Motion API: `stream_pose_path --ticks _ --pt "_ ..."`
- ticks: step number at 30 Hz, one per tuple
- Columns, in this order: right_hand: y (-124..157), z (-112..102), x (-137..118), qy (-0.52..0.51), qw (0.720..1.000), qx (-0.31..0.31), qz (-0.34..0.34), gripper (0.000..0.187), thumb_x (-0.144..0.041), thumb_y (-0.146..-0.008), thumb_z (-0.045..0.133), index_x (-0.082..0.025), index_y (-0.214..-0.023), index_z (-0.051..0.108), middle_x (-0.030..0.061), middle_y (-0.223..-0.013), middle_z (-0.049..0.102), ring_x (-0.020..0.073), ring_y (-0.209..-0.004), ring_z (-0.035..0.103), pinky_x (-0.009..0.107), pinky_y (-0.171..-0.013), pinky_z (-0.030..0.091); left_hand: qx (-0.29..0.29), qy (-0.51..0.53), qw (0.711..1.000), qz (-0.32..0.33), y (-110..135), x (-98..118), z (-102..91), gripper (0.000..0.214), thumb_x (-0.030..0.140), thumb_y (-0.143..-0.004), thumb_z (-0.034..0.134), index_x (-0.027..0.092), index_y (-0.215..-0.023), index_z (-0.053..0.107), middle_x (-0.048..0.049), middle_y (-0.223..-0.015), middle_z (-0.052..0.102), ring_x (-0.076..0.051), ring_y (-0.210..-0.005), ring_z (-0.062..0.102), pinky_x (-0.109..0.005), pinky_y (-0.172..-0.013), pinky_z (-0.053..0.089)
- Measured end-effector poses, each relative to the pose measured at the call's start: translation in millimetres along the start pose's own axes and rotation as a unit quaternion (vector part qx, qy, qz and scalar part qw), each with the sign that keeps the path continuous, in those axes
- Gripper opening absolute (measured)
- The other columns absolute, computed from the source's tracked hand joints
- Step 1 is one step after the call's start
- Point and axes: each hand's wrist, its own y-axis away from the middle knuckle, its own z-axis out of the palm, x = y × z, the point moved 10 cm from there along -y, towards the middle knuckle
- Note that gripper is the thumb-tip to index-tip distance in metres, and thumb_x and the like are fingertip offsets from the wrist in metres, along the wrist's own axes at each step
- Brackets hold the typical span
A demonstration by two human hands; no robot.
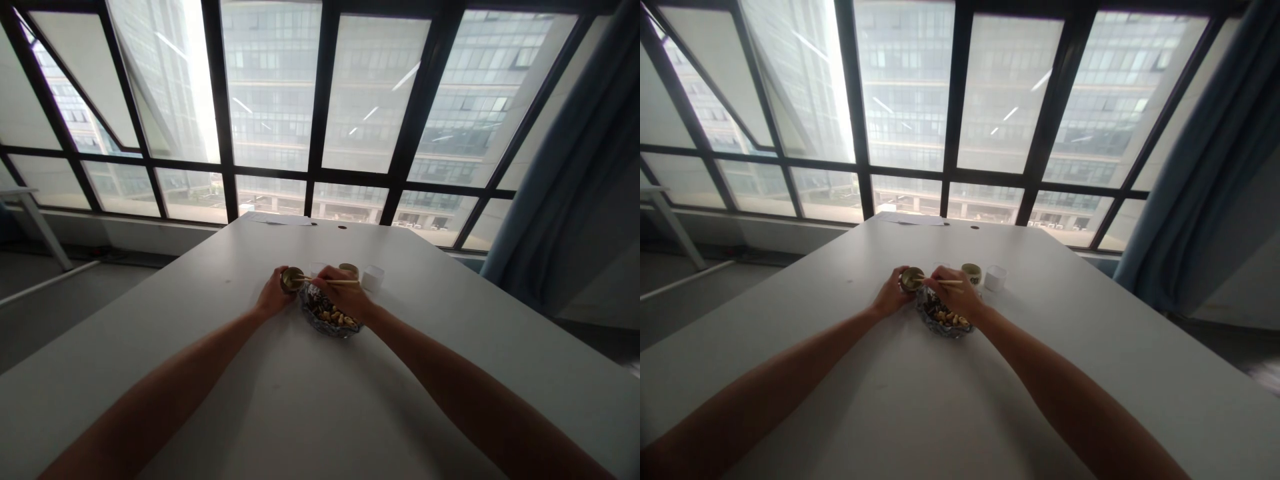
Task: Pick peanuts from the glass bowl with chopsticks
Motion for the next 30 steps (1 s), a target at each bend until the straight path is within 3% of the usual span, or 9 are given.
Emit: stream_pose_path --ticks 8,12,17,23,30 --pt "6.2 -16.2 7.0 0.007 0.999 0.011 0.052 0.04 -0.056 -0.093 0.051 -0.024 -0.07 0.059 0.0004 -0.059 0.063 0.015 -0.054 0.057 0.026 -0.054 0.044 0.0 -0.008 1.0 0.001 0.2 -0.6 1.3 0.075 0.018 -0.062 0.077 0.022 -0.129 0.042 -0.0084 -0.121 0.064 -0.025 -0.11 0.063 -0.042 -0.096 0.049" --pt "11.8 -34.3 7.3 -0.005 0.997 0.05 0.061 0.041 -0.056 -0.095 0.049 -0.024 -0.071 0.058 0.0025 -0.06 0.066 0.0162 -0.054 0.061 0.027 -0.053 0.048 -0.001 -0.007 1.0 0.0 -0.6 -2.9 1.8 0.076 0.021 -0.063 0.077 0.021 -0.13 0.042 -0.0093 -0.122 0.063 -0.025 -0.111 0.063 -0.042 -0.097 0.049" --pt "21.4 -60.0 29.5 -0.054 0.99 0.072 0.112 0.045 -0.06 -0.093 0.049 -0.022 -0.071 0.057 0.0028 -0.054 0.064 0.0146 -0.044 0.057 0.026 -0.043 0.045 0.02 -0.039 0.999 -0.01 -2.3 -8.1 -1.5 0.075 0.029 -0.067 0.078 0.019 -0.133 0.044 -0.014 -0.132 0.059 -0.029 -0.12 0.058 -0.043 -0.103 0.045" --pt "18.9 -67.9 33.3 -0.05 0.993 -0.015 0.103 0.051 -0.063 -0.091 0.051 -0.019 -0.066 0.057 0.0036 -0.052 0.064 0.0128 -0.042 0.057 0.023 -0.039 0.043 0.021 -0.07 0.997 -0.038 -4.0 -17.3 -1.4 0.079 0.034 -0.069 0.078 0.014 -0.137 0.044 -0.0178 -0.137 0.056 -0.031 -0.125 0.055 -0.044 -0.106 0.043" --pt "19.6 -60.1 44.7 -0.083 0.988 -0.037 0.124 0.05 -0.066 -0.087 0.055 -0.02 -0.067 0.056 0.0041 -0.054 0.065 0.015 -0.045 0.06 0.025 -0.04 0.047 0.012 -0.074 0.996 -0.05 -3.3 -18.8 -2.0 0.083 0.039 -0.072 0.076 0.014 -0.142 0.04 -0.018 -0.138 0.056 -0.032 -0.126 0.055 -0.044 -0.105 0.044"
